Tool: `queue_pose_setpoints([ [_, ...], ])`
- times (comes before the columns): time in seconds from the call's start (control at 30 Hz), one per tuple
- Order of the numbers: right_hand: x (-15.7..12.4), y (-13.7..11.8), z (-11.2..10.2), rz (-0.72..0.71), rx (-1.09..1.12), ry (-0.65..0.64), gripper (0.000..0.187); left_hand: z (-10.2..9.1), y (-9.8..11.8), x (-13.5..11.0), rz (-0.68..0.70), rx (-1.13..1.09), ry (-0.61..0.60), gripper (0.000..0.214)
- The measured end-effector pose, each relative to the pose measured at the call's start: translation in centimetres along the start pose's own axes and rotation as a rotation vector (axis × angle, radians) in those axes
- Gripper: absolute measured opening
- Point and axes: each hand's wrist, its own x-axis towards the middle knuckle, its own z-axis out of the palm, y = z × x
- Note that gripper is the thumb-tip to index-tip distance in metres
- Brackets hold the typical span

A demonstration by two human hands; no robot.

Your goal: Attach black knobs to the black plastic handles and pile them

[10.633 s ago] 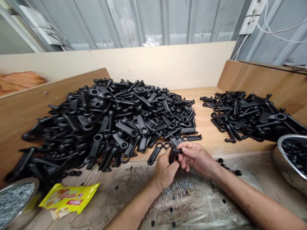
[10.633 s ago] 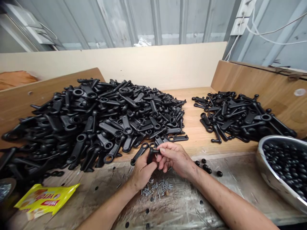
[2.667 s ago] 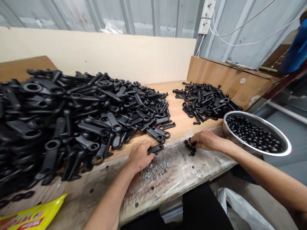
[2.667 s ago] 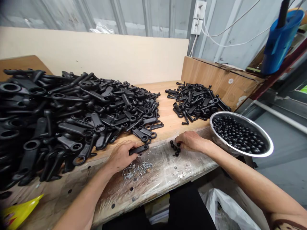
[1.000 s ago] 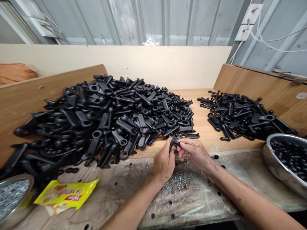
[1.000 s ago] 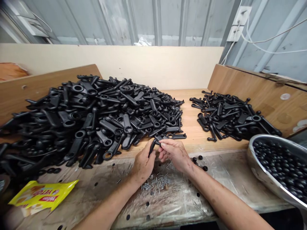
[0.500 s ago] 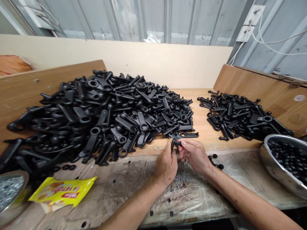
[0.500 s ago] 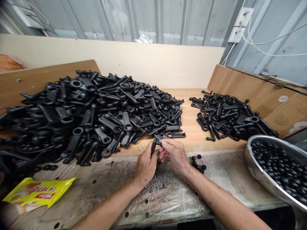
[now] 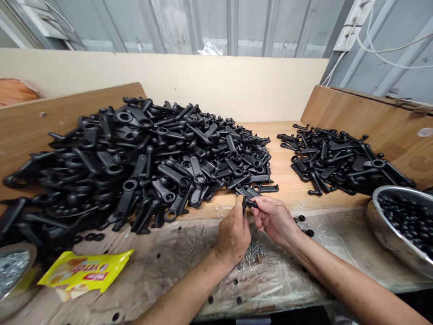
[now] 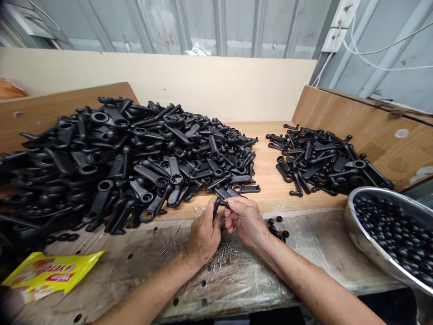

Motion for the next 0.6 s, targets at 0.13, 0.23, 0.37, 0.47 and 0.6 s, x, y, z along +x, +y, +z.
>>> queue_pose_setpoints([
  [0.13,-0.1,-0.1,0.0,-0.056,-0.116,0.062,0.019,0.0,-0.3,0.0,0.022,0.069,-0.036,0.042],
  [0.23,-0.1,-0.1,-0.3,-0.04,-0.214,0.0,0.021,-0.5,-0.2,0.4,-0.007,0.099,-0.123,0.038],
  [0.37,0.7,-1.4,-1.1,-0.05,-0.261,-0.148,0.023,-1.9,-0.3,1.9,0.036,-0.039,-0.24,0.045],
  [0.47,2.0,-4.9,-1.9,-0.249,-0.403,-0.034,0.024,-3.4,-1.4,3.5,0.058,-0.028,-0.1,0.06],
  [0.6,3.8,-13.8,-3.6,-0.571,-0.935,0.509,0.026,-5.3,-3.5,4.7,-0.117,0.348,0.074,0.048],
])
